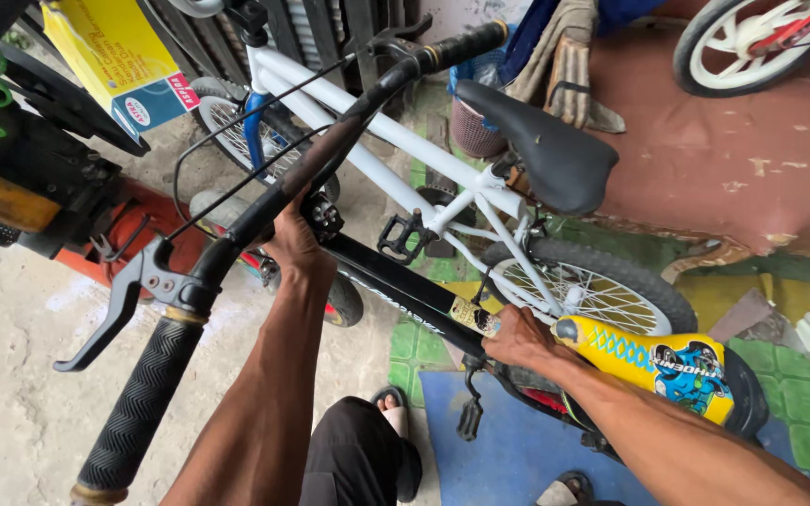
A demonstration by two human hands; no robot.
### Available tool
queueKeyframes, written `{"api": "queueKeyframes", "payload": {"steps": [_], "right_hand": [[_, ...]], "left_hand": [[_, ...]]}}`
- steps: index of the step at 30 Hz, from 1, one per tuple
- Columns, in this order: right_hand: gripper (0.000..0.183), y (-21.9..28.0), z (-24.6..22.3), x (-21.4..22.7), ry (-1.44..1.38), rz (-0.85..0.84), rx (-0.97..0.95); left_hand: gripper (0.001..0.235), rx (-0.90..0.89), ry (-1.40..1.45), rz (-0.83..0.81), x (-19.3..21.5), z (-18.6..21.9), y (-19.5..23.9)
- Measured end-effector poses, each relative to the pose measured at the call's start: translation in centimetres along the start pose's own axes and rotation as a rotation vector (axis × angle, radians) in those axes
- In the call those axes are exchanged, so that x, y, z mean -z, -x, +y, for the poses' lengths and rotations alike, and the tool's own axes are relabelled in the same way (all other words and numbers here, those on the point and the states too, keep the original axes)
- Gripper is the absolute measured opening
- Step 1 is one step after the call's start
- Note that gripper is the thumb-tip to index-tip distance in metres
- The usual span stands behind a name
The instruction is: The person moves an air compressor, then lifts and repositions several bicycles from a sofa to the floor. The person also picks up a funnel and a bottle from a shelf.
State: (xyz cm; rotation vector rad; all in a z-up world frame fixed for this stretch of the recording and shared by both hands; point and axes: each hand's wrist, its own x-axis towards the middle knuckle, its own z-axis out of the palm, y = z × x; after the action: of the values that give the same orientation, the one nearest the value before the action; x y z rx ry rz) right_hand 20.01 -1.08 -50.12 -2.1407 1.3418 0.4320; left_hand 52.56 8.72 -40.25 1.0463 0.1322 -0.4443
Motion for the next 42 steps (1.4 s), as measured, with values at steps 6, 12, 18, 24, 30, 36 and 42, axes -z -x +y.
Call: {"api": "queueKeyframes", "payload": {"steps": [6,12,18,24,30,36,42], "right_hand": [[0.049,-3.6,0.7,-2.4,0.005,0.059,0.046],[0.049,-6.5,0.4,-3.5,0.010,0.079,0.063],[0.051,-7.2,-1.4,-1.6,0.022,0.004,-0.006],[0.056,-6.4,-2.8,1.1,0.072,-0.101,-0.044],[0.083,-6.0,-4.3,1.2,0.000,-0.106,-0.011],[0.093,-4.1,-6.3,2.0,-0.107,0.076,0.254],[0.061,4.2,-9.8,10.8,-0.258,0.175,0.488]], "left_hand": [[0.048,0.014,-0.017,0.012,0.0,-1.3,-2.3],[0.043,0.065,-0.074,0.090,0.0,-3.0,-4.5],[0.039,0.026,0.056,-0.009,-0.5,-3.9,-6.2],[0.041,-0.014,-0.028,-0.037,-0.6,-4.7,-7.0],[0.064,-0.058,-0.274,0.003,0.1,-4.3,-6.0],[0.101,-0.094,-0.556,0.161,-0.6,-4.1,0.0],[0.084,-0.368,-0.938,0.070,-4.9,-1.2,11.8]]}}
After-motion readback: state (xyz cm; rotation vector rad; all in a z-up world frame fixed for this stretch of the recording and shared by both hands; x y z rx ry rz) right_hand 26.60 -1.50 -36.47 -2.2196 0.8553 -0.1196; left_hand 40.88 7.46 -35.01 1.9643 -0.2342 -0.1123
